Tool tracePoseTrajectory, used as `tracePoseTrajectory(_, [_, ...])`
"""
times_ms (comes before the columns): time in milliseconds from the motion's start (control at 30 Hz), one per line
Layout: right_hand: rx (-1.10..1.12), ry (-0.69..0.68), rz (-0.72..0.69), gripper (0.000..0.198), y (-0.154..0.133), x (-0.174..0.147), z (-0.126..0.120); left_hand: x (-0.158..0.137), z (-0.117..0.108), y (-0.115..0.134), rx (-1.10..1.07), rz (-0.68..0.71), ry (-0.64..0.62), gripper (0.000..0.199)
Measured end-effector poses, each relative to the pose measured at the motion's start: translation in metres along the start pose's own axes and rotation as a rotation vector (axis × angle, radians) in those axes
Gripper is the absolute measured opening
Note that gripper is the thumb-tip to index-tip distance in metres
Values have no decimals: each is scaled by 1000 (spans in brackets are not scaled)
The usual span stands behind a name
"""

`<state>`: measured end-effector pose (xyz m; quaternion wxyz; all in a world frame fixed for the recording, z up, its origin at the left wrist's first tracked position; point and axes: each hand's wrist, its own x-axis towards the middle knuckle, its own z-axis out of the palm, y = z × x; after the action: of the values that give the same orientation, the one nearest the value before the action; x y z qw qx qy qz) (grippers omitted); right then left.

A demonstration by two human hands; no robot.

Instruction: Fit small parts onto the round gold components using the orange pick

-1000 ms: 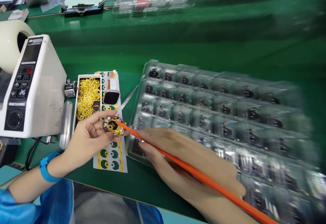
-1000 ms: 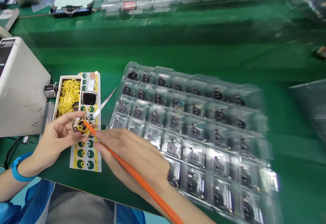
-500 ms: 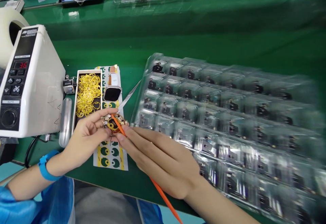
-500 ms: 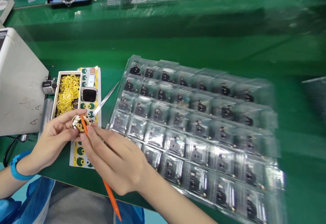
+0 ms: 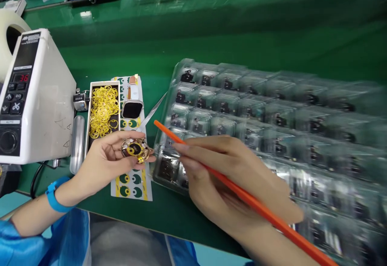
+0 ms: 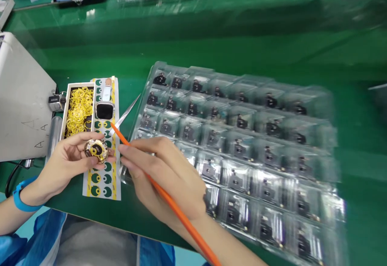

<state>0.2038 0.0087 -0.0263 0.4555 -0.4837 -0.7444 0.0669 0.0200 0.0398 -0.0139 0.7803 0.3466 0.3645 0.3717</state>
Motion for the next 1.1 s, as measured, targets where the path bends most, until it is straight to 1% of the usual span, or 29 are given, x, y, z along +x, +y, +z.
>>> tracePoseTrajectory(100, [6,5,-89,19,0,3,4,-2,1,3,27,7,-12,43])
tracePoseTrajectory(233, [26,-5,-97,19,-1,3,6,-8,-1,3,124,30,-13,47])
tracePoseTrajectory(367, [39,-5,-75,19,-2,-1,3,-12,-2,0,163,22,-32,37])
tracePoseTrajectory(467, [31,-1,-50,20,-2,-3,3,-13,0,0,154,-25,-21,24])
tracePoseTrajectory(567, [47,-36,-35,19,1,-7,4,-12,2,1,185,-62,-37,16])
tracePoseTrajectory(700, [70,-33,-33,18,6,-14,8,-11,2,4,277,-83,-40,14])
tracePoseTrajectory(933, [51,-80,-18,18,5,-15,7,-10,3,6,212,-111,-26,18])
tracePoseTrajectory(1100, [27,-114,-15,18,3,-14,6,-7,4,9,196,-42,66,19])
